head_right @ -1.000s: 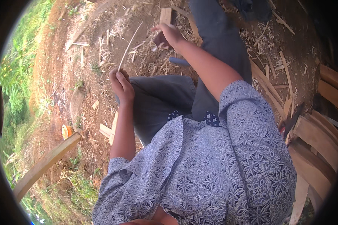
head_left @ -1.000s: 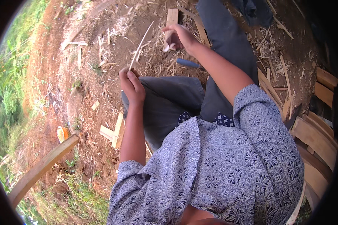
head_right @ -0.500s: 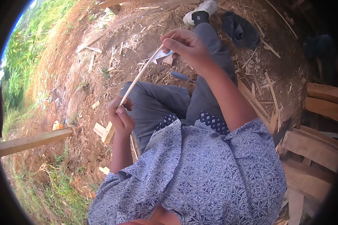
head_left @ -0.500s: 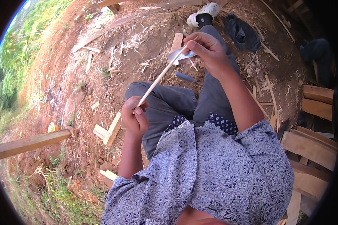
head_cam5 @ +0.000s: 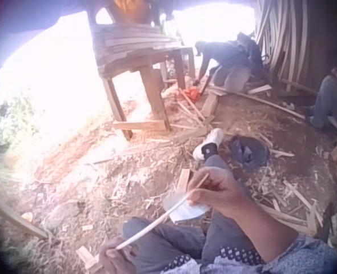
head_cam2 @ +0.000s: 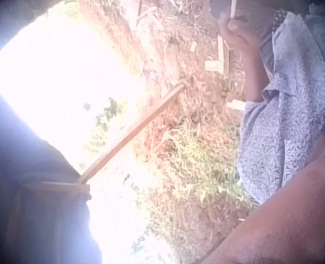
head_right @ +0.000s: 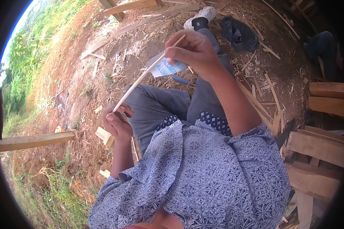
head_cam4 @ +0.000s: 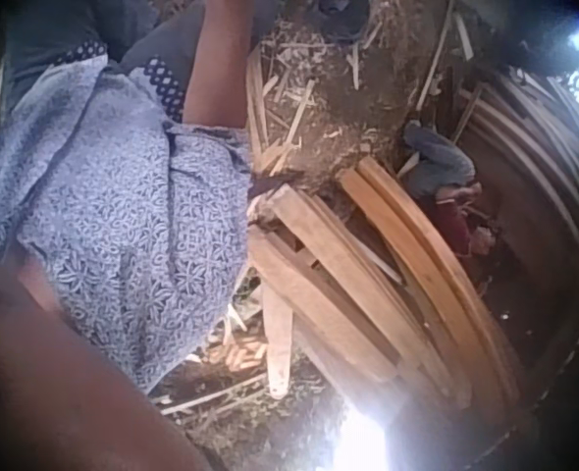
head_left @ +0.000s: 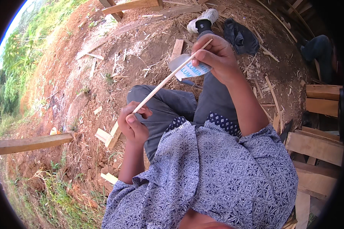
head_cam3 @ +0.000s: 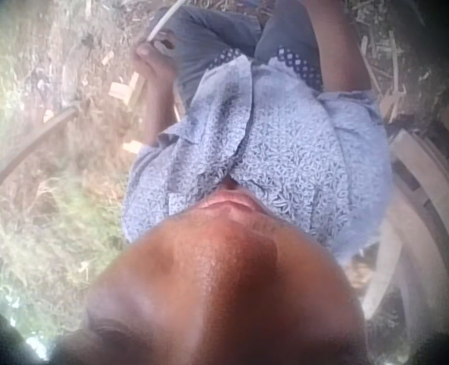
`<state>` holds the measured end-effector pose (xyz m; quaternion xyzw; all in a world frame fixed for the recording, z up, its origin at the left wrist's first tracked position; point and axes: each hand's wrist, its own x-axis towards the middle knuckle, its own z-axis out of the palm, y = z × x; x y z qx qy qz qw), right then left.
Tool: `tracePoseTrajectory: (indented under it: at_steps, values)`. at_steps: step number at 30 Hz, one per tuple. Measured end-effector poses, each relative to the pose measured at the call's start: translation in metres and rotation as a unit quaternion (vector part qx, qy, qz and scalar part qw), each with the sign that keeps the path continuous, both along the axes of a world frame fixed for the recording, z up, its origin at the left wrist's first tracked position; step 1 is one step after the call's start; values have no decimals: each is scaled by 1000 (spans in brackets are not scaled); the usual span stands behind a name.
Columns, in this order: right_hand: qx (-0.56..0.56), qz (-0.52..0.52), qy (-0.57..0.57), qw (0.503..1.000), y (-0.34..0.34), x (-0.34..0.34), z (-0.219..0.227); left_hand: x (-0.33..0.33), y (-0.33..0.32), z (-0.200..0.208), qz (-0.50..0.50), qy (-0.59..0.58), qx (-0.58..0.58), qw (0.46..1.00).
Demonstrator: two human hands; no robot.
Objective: The person sits on the ground and uses a knife to shave and shape a thin wooden stick. They repeatedly scrape the surface of the stick to smooth it and occasionally inspect the progress by bending the stick.
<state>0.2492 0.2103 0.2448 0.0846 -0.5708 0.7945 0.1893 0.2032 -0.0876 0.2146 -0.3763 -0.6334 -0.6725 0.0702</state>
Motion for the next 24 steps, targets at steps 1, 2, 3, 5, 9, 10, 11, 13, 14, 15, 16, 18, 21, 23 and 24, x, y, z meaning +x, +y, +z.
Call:
tracePoseTrajectory:
  at_steps: [1, 2, 3, 5, 9, 10, 11, 13, 14, 15, 16, 18, 21, 23, 24]
  values:
    - [9, -3, 6, 1000, -1, 1, 1, 0, 0, 0, 2, -3, 10, 1000]
    - [19, -7, 12, 1000, -3, 1, 2, 0, 1, 0, 4, -5, 19, 1000]
    - [27, -10, 19, 999, -5, 2, 3, 1, 0, 0, 7, -7, 28, 1000]
    - [41, -27, 27, 998, -7, 2, 6, 1, 0, 2, 11, -4, 29, 1000]
    - [94, -79, 60, 991, -6, 2, 6, 2, 1, 6, 22, 32, -10, 999]
    - [91, -88, 69, 990, -7, 1, 5, 3, 1, 7, 23, 38, -19, 999]
    - [88, -97, 77, 988, -9, -1, 5, 5, 3, 8, 25, 45, -27, 998]
    - [85, -109, 81, 987, -10, -1, 4, 7, 4, 7, 26, 54, -37, 998]
    - [84, -111, 78, 987, -9, -1, 3, 7, 3, 5, 26, 56, -41, 997]
    - [82, -112, 75, 987, -10, -2, 1, 8, 2, 3, 28, 58, -45, 997]
    - [78, -111, 56, 989, -10, -2, 2, 7, 1, 2, 24, 53, -42, 997]
    - [67, -103, 18, 992, -13, -3, 4, 5, 0, 1, 21, 44, -39, 998]
    - [-26, -45, -34, 998, -12, -5, 0, 7, 6, 7, 29, -35, -42, 998]
    - [-36, -34, -33, 998, -7, -6, -13, 2, 11, 2, 16, -68, -42, 997]
    - [-44, -27, -30, 998, -9, -9, -19, -1, 12, 2, 18, -68, -51, 996]
